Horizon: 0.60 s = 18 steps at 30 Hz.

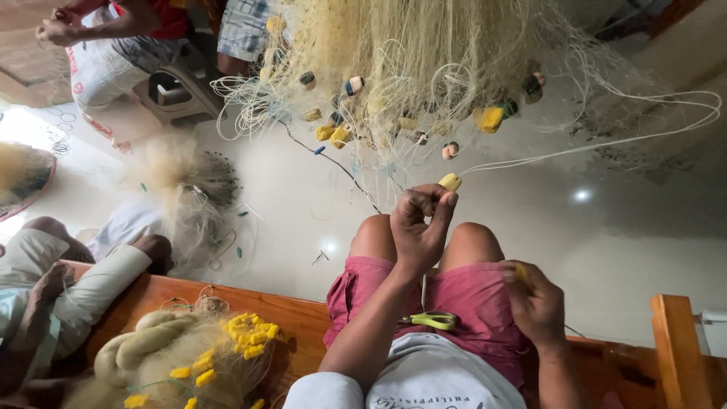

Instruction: Repairing a fishing net by weaving new line with a net needle and cutting it with scissors.

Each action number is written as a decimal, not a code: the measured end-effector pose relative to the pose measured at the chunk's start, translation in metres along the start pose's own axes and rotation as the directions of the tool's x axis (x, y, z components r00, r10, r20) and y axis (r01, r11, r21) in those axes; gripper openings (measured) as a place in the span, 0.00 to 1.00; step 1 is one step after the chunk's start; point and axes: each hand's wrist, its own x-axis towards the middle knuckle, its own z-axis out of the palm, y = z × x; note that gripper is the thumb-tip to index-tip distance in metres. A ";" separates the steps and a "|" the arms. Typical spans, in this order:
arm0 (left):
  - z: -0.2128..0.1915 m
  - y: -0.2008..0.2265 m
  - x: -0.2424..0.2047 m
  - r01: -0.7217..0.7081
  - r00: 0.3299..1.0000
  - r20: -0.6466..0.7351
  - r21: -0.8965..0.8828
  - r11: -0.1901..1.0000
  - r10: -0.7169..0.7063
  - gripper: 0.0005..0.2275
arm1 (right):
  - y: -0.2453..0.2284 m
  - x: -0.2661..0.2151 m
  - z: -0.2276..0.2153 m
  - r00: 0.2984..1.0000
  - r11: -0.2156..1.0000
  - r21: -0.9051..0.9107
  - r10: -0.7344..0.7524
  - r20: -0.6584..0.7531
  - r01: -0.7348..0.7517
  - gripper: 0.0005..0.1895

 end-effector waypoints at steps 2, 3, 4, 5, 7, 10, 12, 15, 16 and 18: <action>0.000 0.002 -0.001 0.000 1.000 0.010 0.007 1.000 0.000 0.15 | -0.002 0.001 -0.002 0.995 0.994 -0.079 0.081 0.052 -0.077 0.18; 0.000 0.002 -0.001 -0.004 1.000 0.017 0.016 1.000 0.004 0.15 | -0.003 0.002 -0.002 0.982 0.977 -0.160 0.162 0.102 -0.145 0.24; 0.001 0.003 -0.001 -0.004 1.000 0.018 0.015 1.000 0.004 0.15 | 0.001 0.002 -0.004 0.982 0.976 -0.159 0.163 0.101 -0.145 0.24; 0.001 0.004 -0.001 -0.007 1.000 0.023 0.036 0.999 0.006 0.15 | 0.004 0.002 -0.006 0.985 0.983 -0.104 0.160 0.066 -0.153 0.22; 0.000 0.003 -0.001 -0.009 1.000 0.027 0.058 0.998 0.007 0.14 | 0.013 0.002 -0.011 0.987 0.986 -0.047 0.160 0.032 -0.159 0.21; -0.002 -0.001 -0.002 0.030 0.999 0.027 -0.010 0.999 -0.030 0.14 | 0.017 0.002 -0.018 0.992 0.931 0.344 0.124 0.015 -0.122 0.18; -0.003 -0.005 -0.003 0.030 0.998 0.064 -0.071 0.997 -0.026 0.12 | 0.004 0.006 -0.020 0.989 0.904 0.427 0.081 -0.121 -0.022 0.21; -0.006 0.004 -0.004 0.052 0.982 0.190 -0.157 0.986 -0.022 0.08 | -0.002 0.016 -0.020 0.995 0.813 0.580 0.017 -0.103 0.046 0.32; -0.008 0.007 -0.004 0.052 0.982 0.190 -0.156 0.986 -0.022 0.08 | -0.005 0.020 -0.019 0.995 0.813 0.581 0.018 -0.103 0.045 0.32; -0.011 0.012 -0.004 0.095 0.950 0.310 -0.169 0.981 -0.038 0.09 | -0.010 0.028 -0.018 0.989 0.727 0.679 0.150 -0.018 -0.098 0.30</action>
